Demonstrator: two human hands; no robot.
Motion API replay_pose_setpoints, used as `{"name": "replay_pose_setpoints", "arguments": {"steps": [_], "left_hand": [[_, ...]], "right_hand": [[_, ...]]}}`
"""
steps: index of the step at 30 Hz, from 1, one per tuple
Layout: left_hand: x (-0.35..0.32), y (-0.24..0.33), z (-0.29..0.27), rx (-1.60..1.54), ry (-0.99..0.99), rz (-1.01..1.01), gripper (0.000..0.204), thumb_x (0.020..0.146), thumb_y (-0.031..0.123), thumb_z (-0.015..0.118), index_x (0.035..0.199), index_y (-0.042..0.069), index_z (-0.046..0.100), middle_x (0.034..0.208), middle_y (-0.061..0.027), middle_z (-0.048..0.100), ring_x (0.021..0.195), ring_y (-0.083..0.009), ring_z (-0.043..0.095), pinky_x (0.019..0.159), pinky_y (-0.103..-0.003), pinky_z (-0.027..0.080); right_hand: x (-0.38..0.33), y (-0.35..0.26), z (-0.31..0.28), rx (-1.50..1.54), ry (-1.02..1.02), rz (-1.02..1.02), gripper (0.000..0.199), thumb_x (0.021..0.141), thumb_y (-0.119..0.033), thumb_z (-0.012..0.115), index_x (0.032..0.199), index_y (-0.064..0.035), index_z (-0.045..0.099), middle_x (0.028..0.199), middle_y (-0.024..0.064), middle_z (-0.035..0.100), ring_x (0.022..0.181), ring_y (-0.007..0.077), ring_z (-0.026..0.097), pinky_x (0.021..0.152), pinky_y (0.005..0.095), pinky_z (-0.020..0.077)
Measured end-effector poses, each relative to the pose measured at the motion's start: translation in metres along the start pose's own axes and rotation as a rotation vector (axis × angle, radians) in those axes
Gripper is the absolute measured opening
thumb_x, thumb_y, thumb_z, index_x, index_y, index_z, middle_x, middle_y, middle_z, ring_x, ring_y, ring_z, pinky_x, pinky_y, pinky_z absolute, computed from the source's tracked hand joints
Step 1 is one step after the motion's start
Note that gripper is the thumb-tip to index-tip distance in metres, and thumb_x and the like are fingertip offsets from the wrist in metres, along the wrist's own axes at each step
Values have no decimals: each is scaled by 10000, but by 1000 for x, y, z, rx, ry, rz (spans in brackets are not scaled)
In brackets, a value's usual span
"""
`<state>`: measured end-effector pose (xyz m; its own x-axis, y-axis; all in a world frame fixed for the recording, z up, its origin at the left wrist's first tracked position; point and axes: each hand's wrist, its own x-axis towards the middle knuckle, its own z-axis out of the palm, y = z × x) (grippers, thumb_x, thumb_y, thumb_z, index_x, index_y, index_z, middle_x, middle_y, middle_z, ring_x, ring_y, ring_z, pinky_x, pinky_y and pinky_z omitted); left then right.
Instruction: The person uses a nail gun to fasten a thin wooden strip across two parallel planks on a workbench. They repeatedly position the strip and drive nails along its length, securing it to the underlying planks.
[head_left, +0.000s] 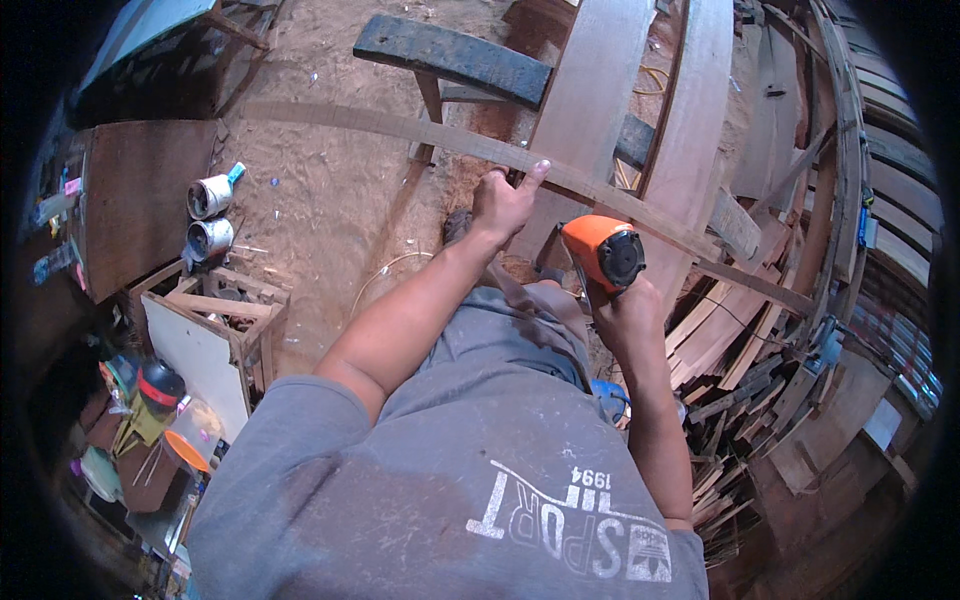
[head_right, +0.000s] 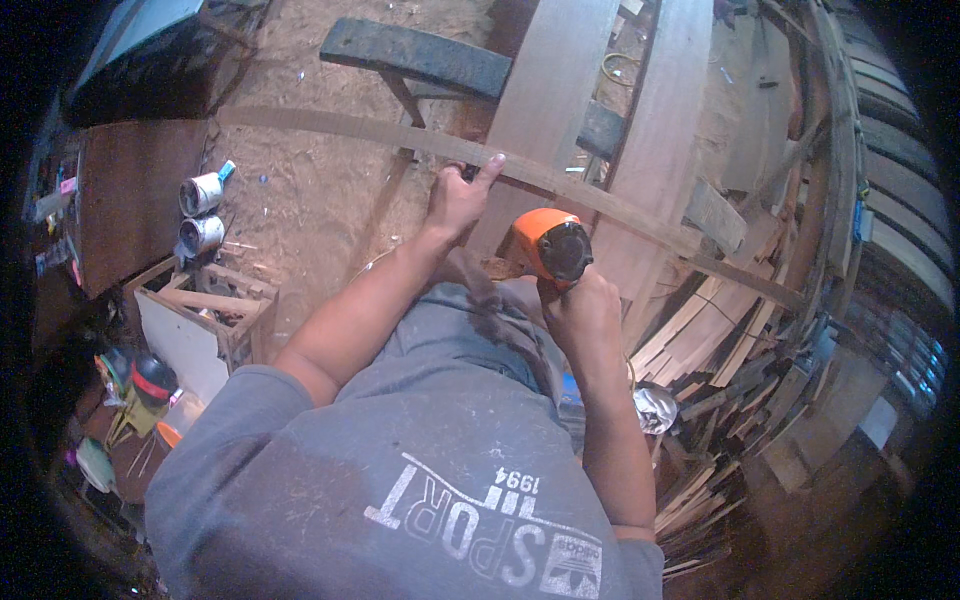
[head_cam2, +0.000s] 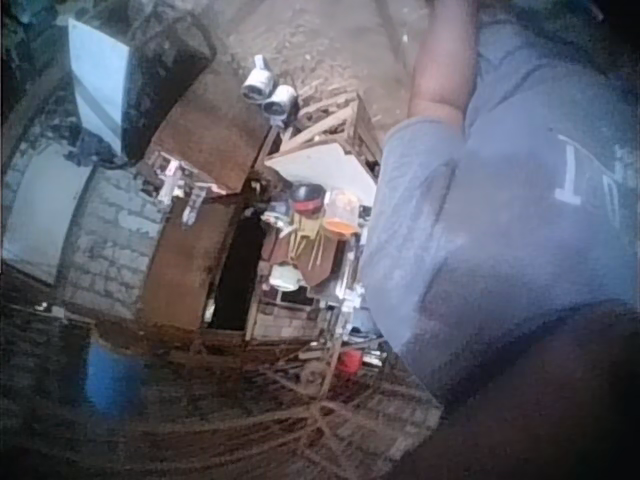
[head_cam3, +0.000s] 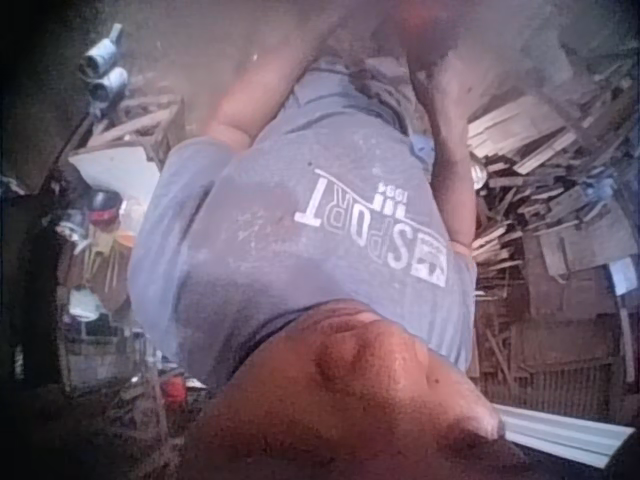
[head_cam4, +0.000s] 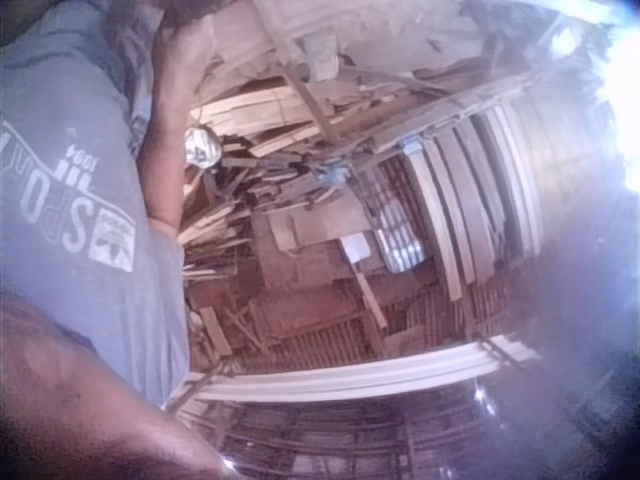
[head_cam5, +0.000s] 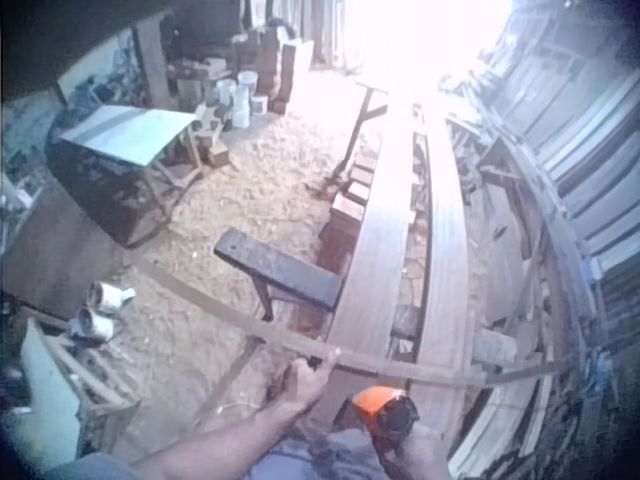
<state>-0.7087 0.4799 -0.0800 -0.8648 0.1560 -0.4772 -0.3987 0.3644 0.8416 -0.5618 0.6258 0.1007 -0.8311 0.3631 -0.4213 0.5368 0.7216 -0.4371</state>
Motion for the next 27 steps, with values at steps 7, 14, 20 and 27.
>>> {"name": "replay_pose_setpoints", "arguments": {"steps": [7, 14, 20, 27], "left_hand": [[-4, 3, -1, -14, 37, 39, 681, 999, 603, 805, 1232, -37, 794, 1187, -266, 818, 1150, -422, 784, 1016, -496, 589], [4, -17, 7, -77, 35, 59, 764, 964, 670, 804, 1213, -53, 791, 1149, -304, 814, 1137, -453, 787, 992, -515, 600], [11, -18, 9, 5, 2, -39, 803, 969, 683, 788, 1208, -84, 784, 1158, -317, 810, 1150, -461, 785, 1007, -518, 597], [4, -11, 4, 17, 15, 38, 576, 1044, 510, 801, 1225, -37, 796, 1179, -205, 820, 1113, -300, 769, 1010, -438, 576]], "right_hand": [[-8, 5, 0, 70, -3, 47, 301, 1004, -288, 798, 1140, -19, 791, 991, 286, 803, 1006, 486, 793, 847, 552, 622], [-8, 15, 5, 154, 47, 65, 331, 1016, -324, 822, 1153, -23, 799, 1008, 272, 812, 1034, 474, 800, 860, 538, 624], [-5, 20, 3, 112, 18, 27, 283, 1011, -292, 813, 1139, -39, 810, 1003, 287, 805, 1035, 480, 797, 864, 532, 621], [-14, 14, -1, 139, -47, 60, 319, 1013, -313, 791, 1163, -31, 802, 997, 304, 794, 1044, 495, 787, 869, 555, 614]]}}
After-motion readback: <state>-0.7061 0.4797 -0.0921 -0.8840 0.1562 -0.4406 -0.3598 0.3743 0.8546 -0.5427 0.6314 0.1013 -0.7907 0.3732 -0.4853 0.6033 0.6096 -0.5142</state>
